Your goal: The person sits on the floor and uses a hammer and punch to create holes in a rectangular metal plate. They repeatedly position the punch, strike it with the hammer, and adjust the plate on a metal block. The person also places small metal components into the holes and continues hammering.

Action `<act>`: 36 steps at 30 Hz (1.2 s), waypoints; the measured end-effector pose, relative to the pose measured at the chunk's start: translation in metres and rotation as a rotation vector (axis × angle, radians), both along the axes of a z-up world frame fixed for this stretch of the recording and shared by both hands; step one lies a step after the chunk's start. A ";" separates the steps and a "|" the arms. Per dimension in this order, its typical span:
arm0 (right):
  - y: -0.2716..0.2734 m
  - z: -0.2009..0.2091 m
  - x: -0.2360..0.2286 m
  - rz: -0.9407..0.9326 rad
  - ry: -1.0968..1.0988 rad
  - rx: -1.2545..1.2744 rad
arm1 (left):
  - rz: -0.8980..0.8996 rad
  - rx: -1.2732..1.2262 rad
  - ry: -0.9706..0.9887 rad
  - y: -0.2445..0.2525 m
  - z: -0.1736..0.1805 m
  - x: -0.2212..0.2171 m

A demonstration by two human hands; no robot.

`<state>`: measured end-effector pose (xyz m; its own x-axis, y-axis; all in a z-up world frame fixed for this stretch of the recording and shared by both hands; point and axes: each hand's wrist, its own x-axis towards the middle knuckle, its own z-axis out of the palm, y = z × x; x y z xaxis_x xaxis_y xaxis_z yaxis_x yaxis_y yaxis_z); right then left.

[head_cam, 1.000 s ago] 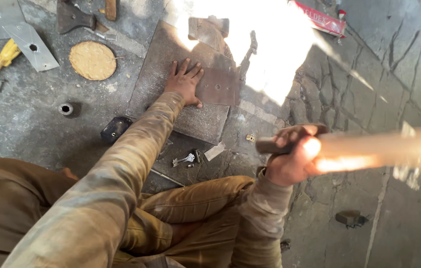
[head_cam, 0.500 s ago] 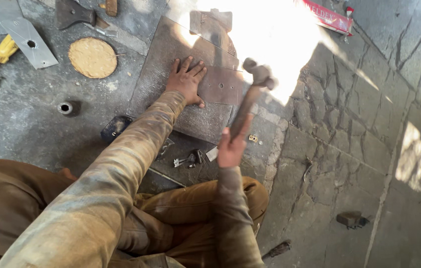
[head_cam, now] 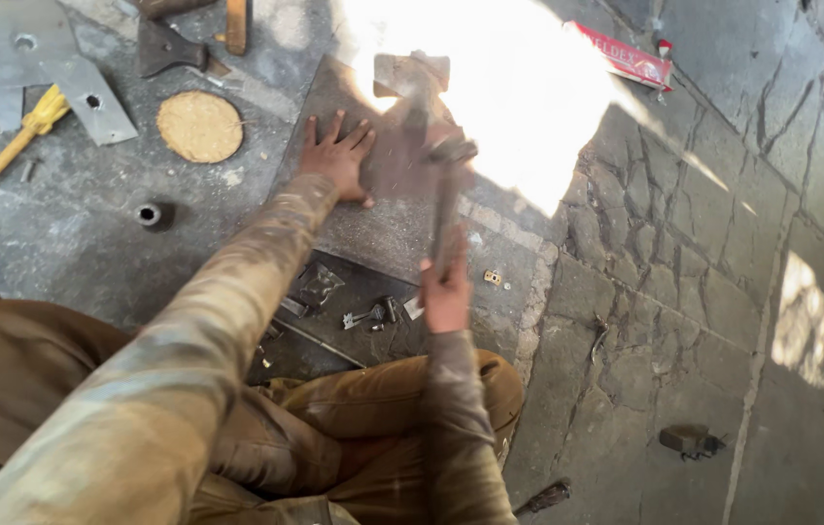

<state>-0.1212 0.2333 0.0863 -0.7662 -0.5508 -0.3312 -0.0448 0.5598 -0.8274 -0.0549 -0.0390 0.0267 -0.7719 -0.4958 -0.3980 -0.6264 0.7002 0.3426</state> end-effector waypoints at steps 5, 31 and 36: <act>0.017 0.058 -0.041 0.219 0.380 -0.820 | 0.079 -0.002 0.021 0.005 0.002 -0.015; 0.001 0.006 0.000 0.069 0.039 0.112 | 0.195 0.020 0.114 0.008 -0.018 0.000; 0.030 0.068 -0.028 0.229 0.231 -0.727 | 0.164 0.023 0.073 0.008 -0.020 0.003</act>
<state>-0.1494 0.2634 0.1545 -0.6135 -0.7197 0.3252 -0.3088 -0.1604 -0.9375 -0.0515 -0.0313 0.0064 -0.7089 -0.6088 -0.3562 -0.7042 0.5825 0.4059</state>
